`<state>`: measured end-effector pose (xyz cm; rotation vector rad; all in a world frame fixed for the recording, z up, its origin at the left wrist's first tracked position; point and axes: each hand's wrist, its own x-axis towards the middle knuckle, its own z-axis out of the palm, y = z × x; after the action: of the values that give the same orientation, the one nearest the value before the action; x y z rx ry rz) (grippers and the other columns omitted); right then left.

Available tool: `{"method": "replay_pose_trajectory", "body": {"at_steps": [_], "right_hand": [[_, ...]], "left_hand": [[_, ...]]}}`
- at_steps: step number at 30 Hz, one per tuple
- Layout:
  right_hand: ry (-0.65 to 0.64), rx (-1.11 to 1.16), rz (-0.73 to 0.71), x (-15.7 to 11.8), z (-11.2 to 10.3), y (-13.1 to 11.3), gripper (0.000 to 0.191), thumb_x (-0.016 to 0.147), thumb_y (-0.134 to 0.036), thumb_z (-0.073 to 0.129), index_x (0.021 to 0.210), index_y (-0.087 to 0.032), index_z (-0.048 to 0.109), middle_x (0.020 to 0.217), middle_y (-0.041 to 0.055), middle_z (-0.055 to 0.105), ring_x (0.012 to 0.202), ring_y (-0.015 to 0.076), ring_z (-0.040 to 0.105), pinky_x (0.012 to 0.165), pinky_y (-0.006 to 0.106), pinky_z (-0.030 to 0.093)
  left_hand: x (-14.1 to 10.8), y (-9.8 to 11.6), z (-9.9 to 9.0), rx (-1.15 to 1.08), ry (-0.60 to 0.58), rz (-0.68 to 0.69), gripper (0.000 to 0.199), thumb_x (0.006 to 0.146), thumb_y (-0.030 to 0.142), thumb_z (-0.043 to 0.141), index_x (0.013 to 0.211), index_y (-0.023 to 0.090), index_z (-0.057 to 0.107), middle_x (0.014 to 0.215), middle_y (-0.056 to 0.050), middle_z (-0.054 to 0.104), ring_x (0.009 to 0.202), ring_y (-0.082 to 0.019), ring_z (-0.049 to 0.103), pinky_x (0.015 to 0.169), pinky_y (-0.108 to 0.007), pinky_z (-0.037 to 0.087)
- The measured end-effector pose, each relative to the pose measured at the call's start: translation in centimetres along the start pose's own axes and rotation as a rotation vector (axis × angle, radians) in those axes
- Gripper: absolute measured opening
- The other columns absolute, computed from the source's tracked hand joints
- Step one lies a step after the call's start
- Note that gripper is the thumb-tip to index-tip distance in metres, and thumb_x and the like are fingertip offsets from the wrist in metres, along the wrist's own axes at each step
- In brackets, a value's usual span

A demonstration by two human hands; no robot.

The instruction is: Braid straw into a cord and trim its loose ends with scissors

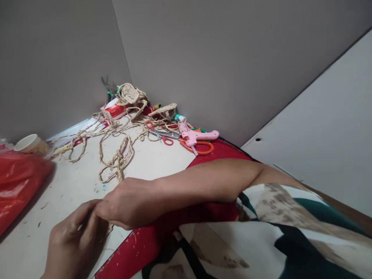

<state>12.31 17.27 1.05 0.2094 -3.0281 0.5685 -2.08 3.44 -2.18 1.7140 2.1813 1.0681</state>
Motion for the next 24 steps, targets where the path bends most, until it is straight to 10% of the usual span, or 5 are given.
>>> {"method": "replay_pose_trajectory", "body": {"at_steps": [6,12,18,24], "right_hand": [[0.184,0.190,-0.053,0.3,-1.1,3.2,0.025,0.096,-0.026,0.042,0.084,-0.012,0.060,0.081,0.0050,0.063,0.073,0.0121,0.052,0.067,0.024,0.038],[0.120,0.637,0.000,1.2,1.3,4.6,0.021,0.092,-0.024,0.049,0.078,-0.011,0.059,0.065,-0.0027,0.050,0.063,0.0068,0.046,0.062,0.017,0.037],[0.150,0.369,-0.054,1.0,2.2,3.0,0.023,0.094,-0.022,0.043,0.084,-0.012,0.061,0.074,0.0026,0.061,0.065,0.0090,0.049,0.065,0.020,0.040],[0.384,-0.058,-0.169,0.3,2.1,2.1,0.031,0.096,-0.030,0.041,0.078,-0.017,0.063,0.103,0.0088,0.066,0.083,0.0134,0.058,0.071,0.025,0.044]], "left_hand": [[-0.3,1.9,0.2,-0.534,-0.291,-0.275,0.025,0.085,0.038,0.060,0.070,0.019,0.067,0.059,-0.004,0.061,0.052,-0.015,0.054,0.052,-0.025,0.042],[0.0,3.1,-0.3,-0.932,-0.160,-0.655,0.023,0.069,0.036,0.079,0.073,0.016,0.067,0.058,-0.003,0.063,0.049,-0.011,0.052,0.050,-0.022,0.043],[0.8,1.9,-0.1,-0.793,0.082,-0.707,0.027,0.069,0.039,0.079,0.074,0.017,0.064,0.055,-0.001,0.063,0.047,-0.010,0.052,0.047,-0.018,0.043],[0.9,1.2,0.3,-0.803,-0.010,-0.698,0.030,0.076,0.043,0.073,0.083,0.016,0.061,0.054,-0.001,0.062,0.044,-0.009,0.050,0.041,-0.016,0.035]]}}
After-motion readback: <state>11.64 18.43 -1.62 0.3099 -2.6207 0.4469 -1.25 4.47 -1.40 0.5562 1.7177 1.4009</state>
